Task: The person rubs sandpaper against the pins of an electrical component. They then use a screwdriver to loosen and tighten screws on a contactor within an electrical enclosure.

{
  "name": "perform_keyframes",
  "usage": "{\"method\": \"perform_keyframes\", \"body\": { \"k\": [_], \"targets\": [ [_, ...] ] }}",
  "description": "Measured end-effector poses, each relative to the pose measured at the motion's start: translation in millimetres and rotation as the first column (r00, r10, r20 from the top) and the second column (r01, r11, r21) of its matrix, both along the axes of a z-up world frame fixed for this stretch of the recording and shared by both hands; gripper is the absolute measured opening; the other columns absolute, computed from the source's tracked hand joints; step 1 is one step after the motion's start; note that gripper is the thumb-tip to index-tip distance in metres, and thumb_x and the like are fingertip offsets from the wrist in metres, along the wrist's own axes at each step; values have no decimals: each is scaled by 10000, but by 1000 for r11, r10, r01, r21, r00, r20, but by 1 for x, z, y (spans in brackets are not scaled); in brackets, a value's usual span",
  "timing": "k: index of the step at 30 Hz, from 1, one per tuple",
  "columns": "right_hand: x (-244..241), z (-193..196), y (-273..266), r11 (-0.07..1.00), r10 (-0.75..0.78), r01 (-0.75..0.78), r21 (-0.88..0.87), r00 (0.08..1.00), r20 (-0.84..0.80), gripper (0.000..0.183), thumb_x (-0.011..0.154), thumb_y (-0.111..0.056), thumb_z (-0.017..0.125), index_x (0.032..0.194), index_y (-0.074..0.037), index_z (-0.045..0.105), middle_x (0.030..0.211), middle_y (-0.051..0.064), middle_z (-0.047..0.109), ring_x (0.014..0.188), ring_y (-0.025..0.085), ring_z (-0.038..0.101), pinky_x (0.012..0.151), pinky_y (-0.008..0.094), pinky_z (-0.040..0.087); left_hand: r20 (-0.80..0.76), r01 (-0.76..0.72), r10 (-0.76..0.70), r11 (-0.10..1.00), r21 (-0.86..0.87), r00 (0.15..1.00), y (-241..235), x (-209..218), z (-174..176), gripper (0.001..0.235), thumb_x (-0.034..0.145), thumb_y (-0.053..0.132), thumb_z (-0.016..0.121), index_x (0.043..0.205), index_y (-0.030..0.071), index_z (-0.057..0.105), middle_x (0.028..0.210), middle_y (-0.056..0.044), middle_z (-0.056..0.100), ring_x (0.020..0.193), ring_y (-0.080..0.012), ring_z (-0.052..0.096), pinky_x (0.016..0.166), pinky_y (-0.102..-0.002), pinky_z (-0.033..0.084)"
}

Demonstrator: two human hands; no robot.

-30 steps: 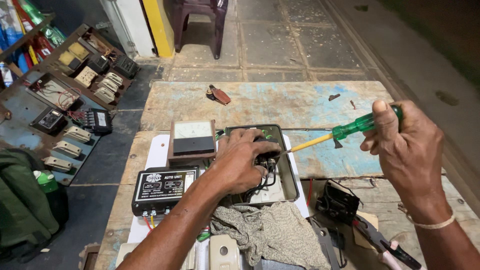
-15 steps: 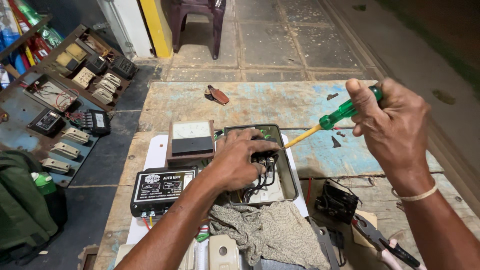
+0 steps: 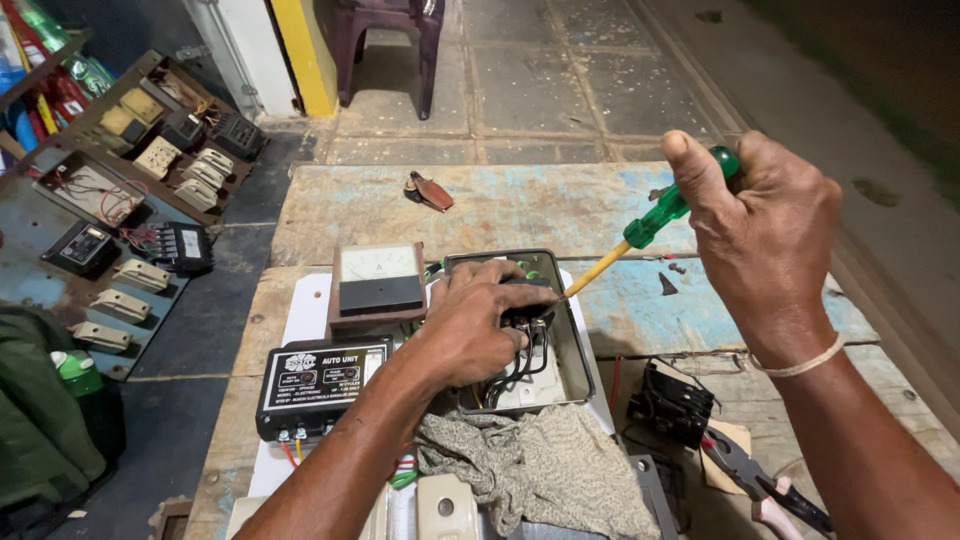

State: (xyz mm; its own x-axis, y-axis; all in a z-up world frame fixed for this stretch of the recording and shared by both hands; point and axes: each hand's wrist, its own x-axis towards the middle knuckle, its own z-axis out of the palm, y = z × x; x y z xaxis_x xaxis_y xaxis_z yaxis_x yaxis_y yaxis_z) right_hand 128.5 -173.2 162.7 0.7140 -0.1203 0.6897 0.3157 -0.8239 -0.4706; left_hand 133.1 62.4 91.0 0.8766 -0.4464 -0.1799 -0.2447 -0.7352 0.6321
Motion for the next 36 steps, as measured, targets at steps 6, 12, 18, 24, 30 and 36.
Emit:
{"method": "perform_keyframes", "body": {
  "k": [6,12,18,24,30,36],
  "targets": [
    [-4,13,13,978,-81,86,-192,996,38,479,1085,-312,694,684,-75,581,589,53,608,497,99,568,372,295,366,19,2,-2,1000,-5,1000,1,-1,0,595,776,128,710,1327,348,658,1579,-6,386,1448,-256,300,1220,-539,143],
    [-10,20,48,990,95,-81,-113,987,128,162,1001,-90,597,866,-9,637,721,98,627,596,159,576,481,319,448,80,7,-7,1000,-2,997,3,1,-5,566,775,158,724,1314,325,676,1559,-3,422,1436,-265,327,1214,-520,172],
    [7,20,57,498,612,-477,724,785,96,314,1070,-296,515,882,-71,627,780,58,669,676,157,678,653,340,639,117,8,-7,1000,-11,993,4,0,-7,530,776,187,742,1294,293,698,1551,-10,434,1433,-282,335,1211,-524,175],
    [15,5,76,327,589,-497,804,773,238,370,1071,-351,572,808,-99,507,650,47,506,567,176,526,563,338,488,90,-1,1,1000,-1,996,4,-2,0,527,776,198,745,1291,303,698,1549,-9,428,1420,-285,345,1208,-523,184],
    [22,-2,76,384,679,-479,789,726,110,420,1061,-411,487,750,-139,411,620,-6,387,512,123,360,477,329,386,86,1,2,1000,-27,996,7,-1,-4,500,762,169,731,1256,251,721,1547,-12,438,1401,-289,367,1210,-488,219],
    [49,0,64,49,962,-604,796,242,125,553,1120,-420,512,644,-166,390,504,-55,344,455,81,305,386,285,297,38,-27,31,994,-104,999,8,2,-6,528,744,121,715,1267,194,712,1563,-16,427,1366,-297,392,1199,-483,245]
  ]
}}
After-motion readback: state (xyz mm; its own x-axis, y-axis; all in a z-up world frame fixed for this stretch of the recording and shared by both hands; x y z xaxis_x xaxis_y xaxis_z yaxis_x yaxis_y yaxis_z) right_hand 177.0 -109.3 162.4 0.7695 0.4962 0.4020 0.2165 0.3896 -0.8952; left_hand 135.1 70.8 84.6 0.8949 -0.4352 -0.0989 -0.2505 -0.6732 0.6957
